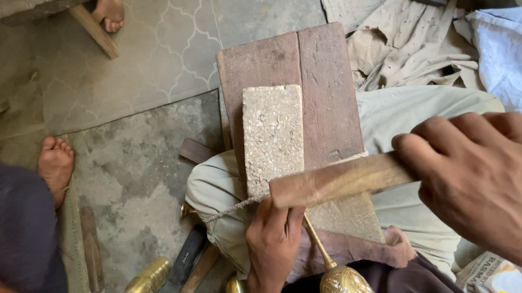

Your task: The person hammers a brass lamp component on a stone block, repeatedly striking the rim to shape it. They rotate the piece, inspect it, and continue hammering different sections of the rim.

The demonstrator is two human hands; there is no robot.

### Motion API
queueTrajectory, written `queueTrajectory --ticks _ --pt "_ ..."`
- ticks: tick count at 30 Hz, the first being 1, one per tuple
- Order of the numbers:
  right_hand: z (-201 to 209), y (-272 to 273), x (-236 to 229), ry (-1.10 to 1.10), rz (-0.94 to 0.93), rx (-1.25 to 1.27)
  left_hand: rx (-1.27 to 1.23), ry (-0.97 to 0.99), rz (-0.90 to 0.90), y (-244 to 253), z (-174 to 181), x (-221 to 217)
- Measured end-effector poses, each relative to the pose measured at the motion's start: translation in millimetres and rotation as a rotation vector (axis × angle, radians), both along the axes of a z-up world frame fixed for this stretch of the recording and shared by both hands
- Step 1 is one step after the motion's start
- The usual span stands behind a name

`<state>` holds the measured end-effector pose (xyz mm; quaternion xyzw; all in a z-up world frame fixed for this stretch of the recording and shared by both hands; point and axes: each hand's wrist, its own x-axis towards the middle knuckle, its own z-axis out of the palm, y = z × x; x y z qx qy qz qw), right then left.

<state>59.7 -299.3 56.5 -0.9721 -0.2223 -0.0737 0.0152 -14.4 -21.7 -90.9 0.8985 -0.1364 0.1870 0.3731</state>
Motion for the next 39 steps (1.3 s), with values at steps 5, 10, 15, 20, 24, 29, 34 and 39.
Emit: queueTrajectory --ticks 5,10,15,20,24,29,34,39 --pt "-9.4 -7.8 -5.7 0.078 -0.058 0.304 0.044 0.065 0.000 0.2 6.1 -0.9" --pt "-31.8 -16.6 -10.8 0.193 -0.100 0.083 -0.089 0.121 0.038 -0.2 26.2 -4.0" --pt "-71.2 -5.2 -28.1 0.908 -0.408 0.396 0.007 0.411 -0.007 10.6 71.0 -21.1" --pt "-100.7 23.1 -76.0 0.741 -0.260 0.601 0.032 0.569 -0.251 2.4 96.4 -27.7" --pt "-99.4 33.1 -67.0 0.668 -0.228 0.564 0.068 0.747 -0.351 1.9 109.9 -29.0" --pt "-85.3 42.1 -30.1 0.577 -0.223 0.595 0.188 0.688 -0.362 1.3 108.9 -31.9" --pt "-72.8 57.6 -19.8 0.823 -0.110 0.624 0.171 0.683 -0.413 5.6 107.0 -30.2" --pt "-76.7 74.0 -37.4 0.743 -0.111 0.411 0.132 0.712 -0.409 6.6 112.1 -30.0"
